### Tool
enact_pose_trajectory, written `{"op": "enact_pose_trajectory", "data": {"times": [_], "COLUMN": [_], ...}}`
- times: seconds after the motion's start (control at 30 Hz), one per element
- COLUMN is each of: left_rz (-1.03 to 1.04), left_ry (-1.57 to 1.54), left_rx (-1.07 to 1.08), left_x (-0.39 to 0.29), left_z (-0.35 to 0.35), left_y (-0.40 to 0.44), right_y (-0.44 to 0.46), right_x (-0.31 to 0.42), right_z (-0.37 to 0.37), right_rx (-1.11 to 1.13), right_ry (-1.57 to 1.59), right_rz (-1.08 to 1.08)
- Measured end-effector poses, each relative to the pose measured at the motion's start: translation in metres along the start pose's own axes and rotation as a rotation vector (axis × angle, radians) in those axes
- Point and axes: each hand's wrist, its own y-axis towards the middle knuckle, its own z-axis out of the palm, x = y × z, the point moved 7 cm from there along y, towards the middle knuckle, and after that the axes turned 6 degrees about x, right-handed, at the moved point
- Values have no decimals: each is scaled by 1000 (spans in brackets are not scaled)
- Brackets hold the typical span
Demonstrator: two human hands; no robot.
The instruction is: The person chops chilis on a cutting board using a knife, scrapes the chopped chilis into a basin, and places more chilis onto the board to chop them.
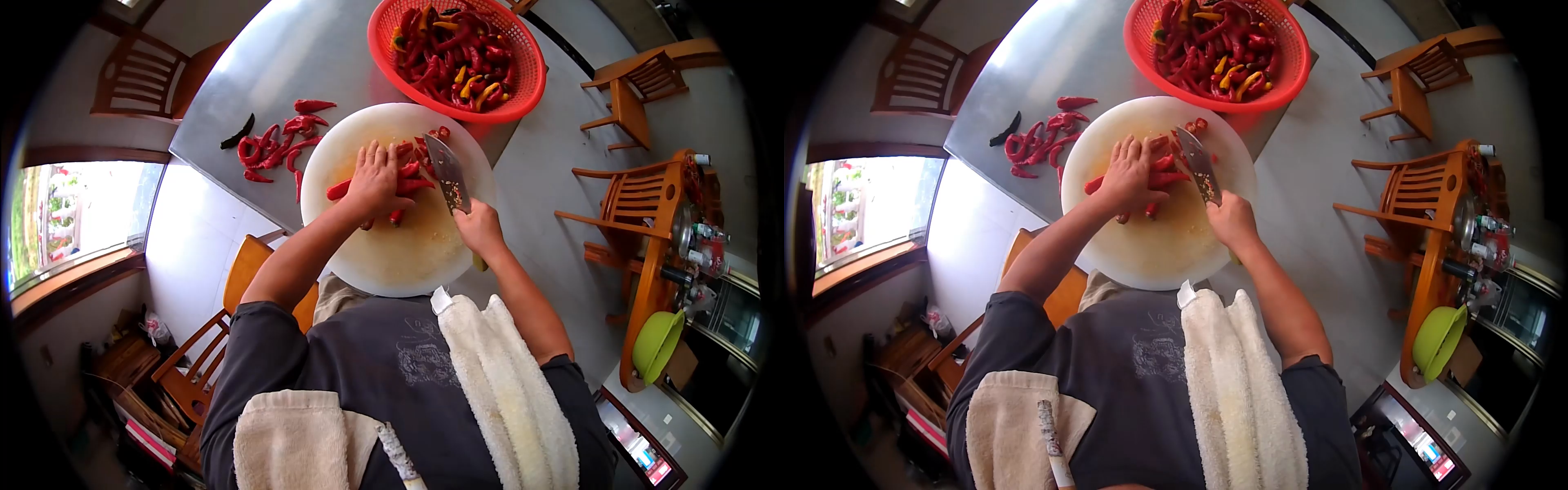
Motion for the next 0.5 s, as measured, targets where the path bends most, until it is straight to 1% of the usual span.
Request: {"op": "enact_pose_trajectory", "data": {"times": [0.07,0.17,0.2,0.3,0.5], "left_rz": [-41,-61,-69,-78,-79], "left_ry": [-22,36,-40,-111,-47], "left_rx": [19,-90,-145,-267,-220], "left_x": [1,-4,-6,-12,-4], "left_z": [17,23,18,5,20], "left_y": [0,-3,-4,-4,11], "right_y": [0,0,0,3,6], "right_x": [10,23,25,26,17], "right_z": [-2,-2,-2,-2,2], "right_rx": [4,28,26,18,28], "right_ry": [-56,-122,-125,-140,-118], "right_rz": [-53,-91,-85,-66,-28]}}
